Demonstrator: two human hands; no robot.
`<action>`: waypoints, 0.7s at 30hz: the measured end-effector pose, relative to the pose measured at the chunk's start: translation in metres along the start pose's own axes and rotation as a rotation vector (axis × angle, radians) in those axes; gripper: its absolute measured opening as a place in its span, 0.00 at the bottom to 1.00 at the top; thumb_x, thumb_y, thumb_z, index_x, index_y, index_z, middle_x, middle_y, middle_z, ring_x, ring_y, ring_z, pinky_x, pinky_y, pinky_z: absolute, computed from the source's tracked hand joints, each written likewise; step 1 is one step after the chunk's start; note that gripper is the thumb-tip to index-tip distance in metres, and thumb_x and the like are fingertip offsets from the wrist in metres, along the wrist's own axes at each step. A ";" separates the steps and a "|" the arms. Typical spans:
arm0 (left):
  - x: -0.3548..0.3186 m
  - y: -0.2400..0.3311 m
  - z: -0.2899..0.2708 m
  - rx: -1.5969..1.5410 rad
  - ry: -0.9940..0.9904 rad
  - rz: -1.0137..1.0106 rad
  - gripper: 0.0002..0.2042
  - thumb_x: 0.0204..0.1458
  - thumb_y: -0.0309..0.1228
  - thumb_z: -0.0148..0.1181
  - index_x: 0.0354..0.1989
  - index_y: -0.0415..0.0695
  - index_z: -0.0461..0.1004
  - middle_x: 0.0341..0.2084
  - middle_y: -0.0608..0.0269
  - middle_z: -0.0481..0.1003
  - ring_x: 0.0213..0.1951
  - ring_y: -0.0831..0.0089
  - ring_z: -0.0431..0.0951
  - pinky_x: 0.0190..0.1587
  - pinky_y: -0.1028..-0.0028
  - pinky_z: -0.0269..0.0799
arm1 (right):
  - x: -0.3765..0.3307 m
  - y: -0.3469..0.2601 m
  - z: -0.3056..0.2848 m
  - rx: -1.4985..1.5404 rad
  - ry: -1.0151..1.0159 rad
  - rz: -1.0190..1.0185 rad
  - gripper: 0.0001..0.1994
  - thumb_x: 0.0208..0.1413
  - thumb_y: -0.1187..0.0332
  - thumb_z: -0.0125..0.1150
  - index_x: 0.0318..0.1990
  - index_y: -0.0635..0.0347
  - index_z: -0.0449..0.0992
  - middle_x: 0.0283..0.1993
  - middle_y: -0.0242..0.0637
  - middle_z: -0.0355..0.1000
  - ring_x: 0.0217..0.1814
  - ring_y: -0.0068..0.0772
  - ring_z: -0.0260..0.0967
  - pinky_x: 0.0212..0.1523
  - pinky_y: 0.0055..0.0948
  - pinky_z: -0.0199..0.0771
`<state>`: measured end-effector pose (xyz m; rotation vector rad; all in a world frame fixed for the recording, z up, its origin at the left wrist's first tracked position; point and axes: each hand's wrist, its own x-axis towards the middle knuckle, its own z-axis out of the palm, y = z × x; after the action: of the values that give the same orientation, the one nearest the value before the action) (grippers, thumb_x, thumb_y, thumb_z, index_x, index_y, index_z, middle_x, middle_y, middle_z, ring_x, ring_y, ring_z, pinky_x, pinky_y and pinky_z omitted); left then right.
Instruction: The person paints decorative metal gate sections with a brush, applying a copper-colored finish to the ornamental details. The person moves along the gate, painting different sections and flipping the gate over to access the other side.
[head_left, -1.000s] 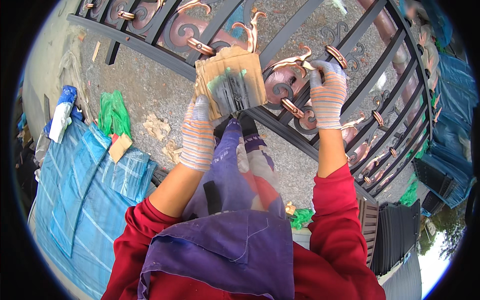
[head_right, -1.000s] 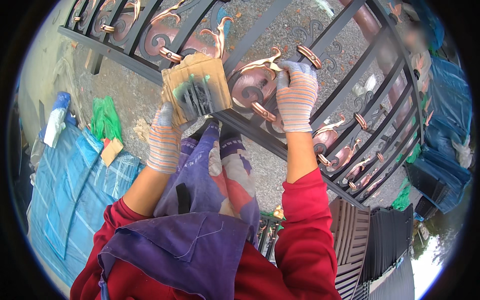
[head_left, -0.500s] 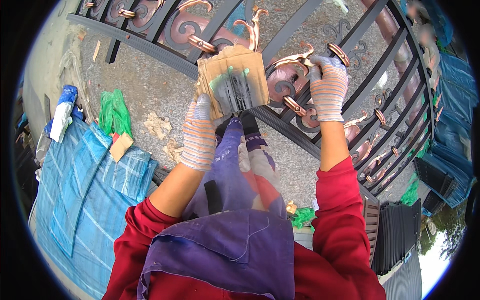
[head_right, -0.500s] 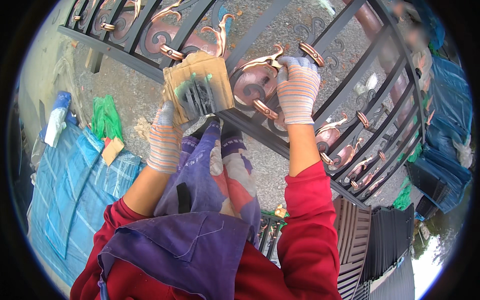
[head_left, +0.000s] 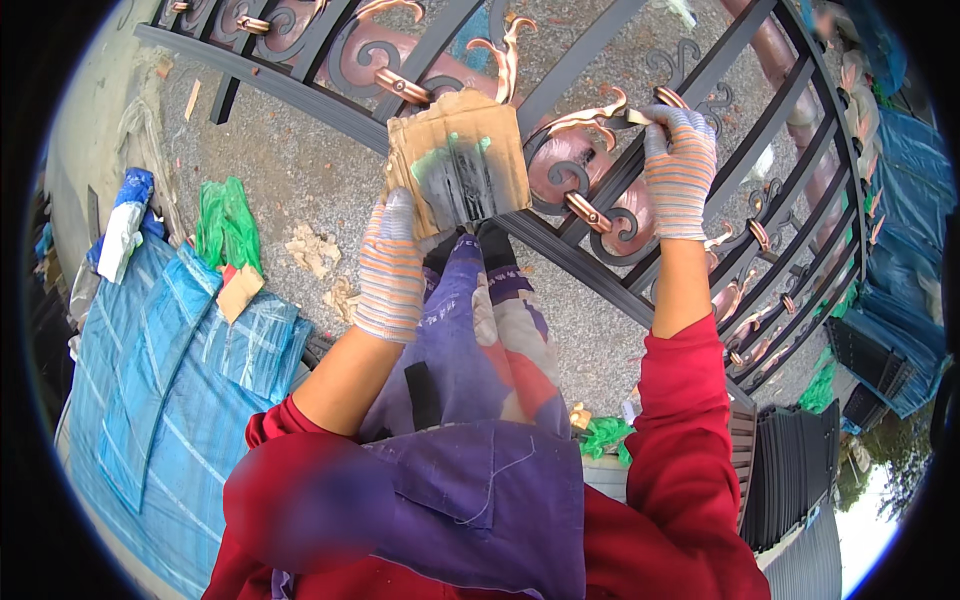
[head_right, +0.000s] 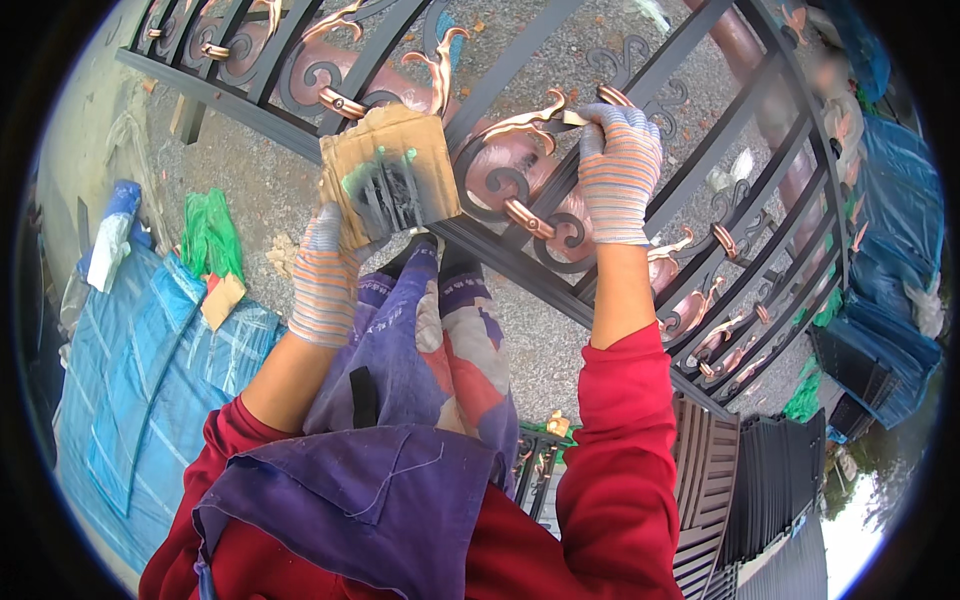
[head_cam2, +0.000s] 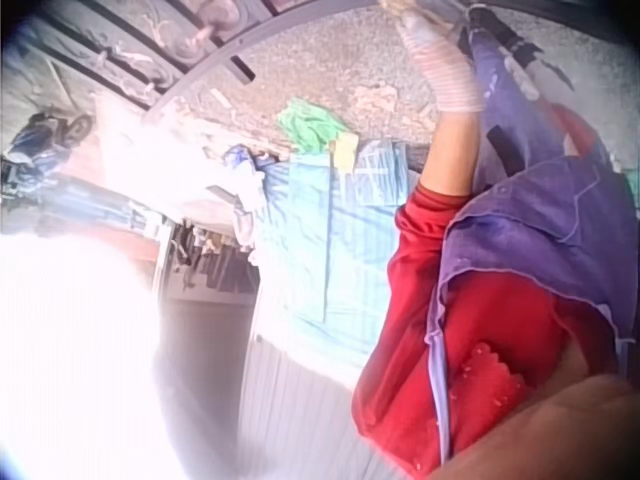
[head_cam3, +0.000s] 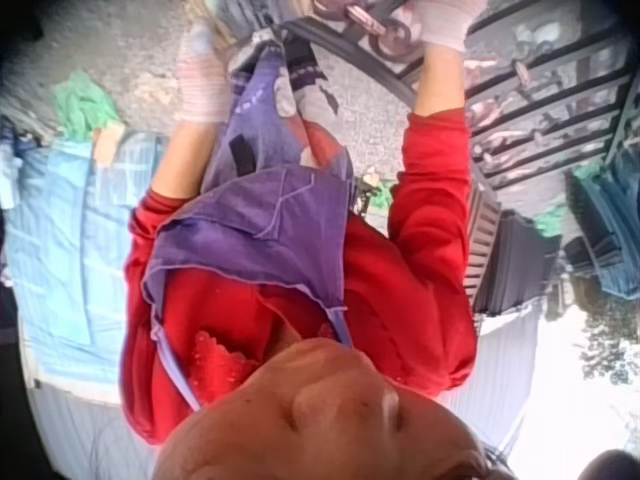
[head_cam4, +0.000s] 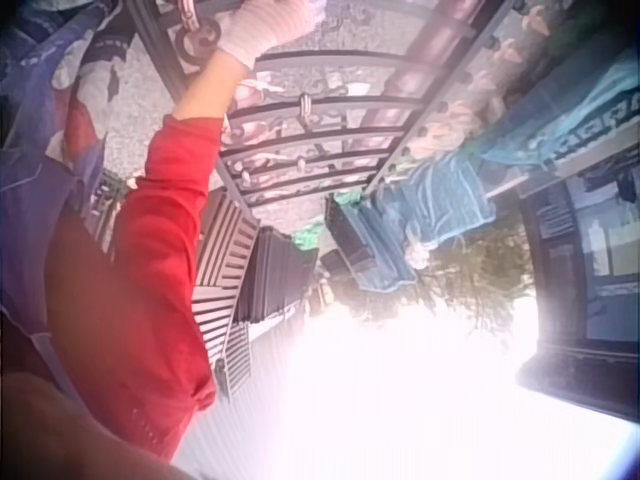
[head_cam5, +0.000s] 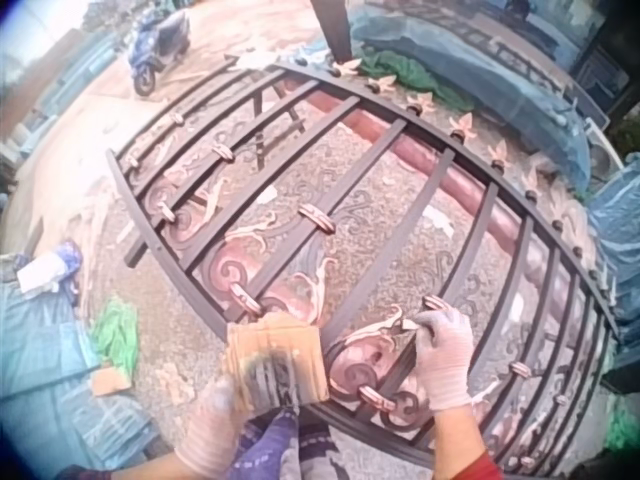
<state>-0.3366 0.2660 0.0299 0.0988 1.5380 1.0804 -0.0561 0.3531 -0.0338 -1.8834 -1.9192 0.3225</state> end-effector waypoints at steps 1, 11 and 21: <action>0.008 -0.008 -0.014 0.030 -0.019 0.016 0.14 0.62 0.36 0.47 0.47 0.38 0.69 0.34 0.56 0.75 0.32 0.74 0.78 0.34 0.75 0.79 | 0.000 0.000 0.001 -0.005 0.007 -0.023 0.08 0.45 0.72 0.60 0.34 0.49 0.79 0.37 0.40 0.73 0.42 0.47 0.69 0.45 0.41 0.67; 0.018 -0.020 -0.033 0.079 -0.126 -0.014 0.19 0.58 0.39 0.52 0.54 0.42 0.66 0.47 0.57 0.72 0.47 0.61 0.76 0.48 0.51 0.74 | 0.005 -0.006 -0.002 -0.039 -0.068 0.035 0.07 0.44 0.70 0.61 0.34 0.50 0.78 0.37 0.40 0.73 0.42 0.47 0.68 0.45 0.41 0.68; 0.007 -0.008 -0.019 0.072 -0.213 -0.034 0.20 0.58 0.40 0.52 0.55 0.41 0.65 0.48 0.56 0.72 0.47 0.62 0.75 0.50 0.53 0.73 | 0.002 0.000 0.003 -0.051 -0.049 0.006 0.07 0.45 0.70 0.60 0.34 0.49 0.78 0.36 0.40 0.73 0.42 0.47 0.69 0.46 0.41 0.68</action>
<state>-0.3502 0.2552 0.0174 0.2289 1.3816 0.9563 -0.0576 0.3552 -0.0365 -1.9311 -1.9718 0.3268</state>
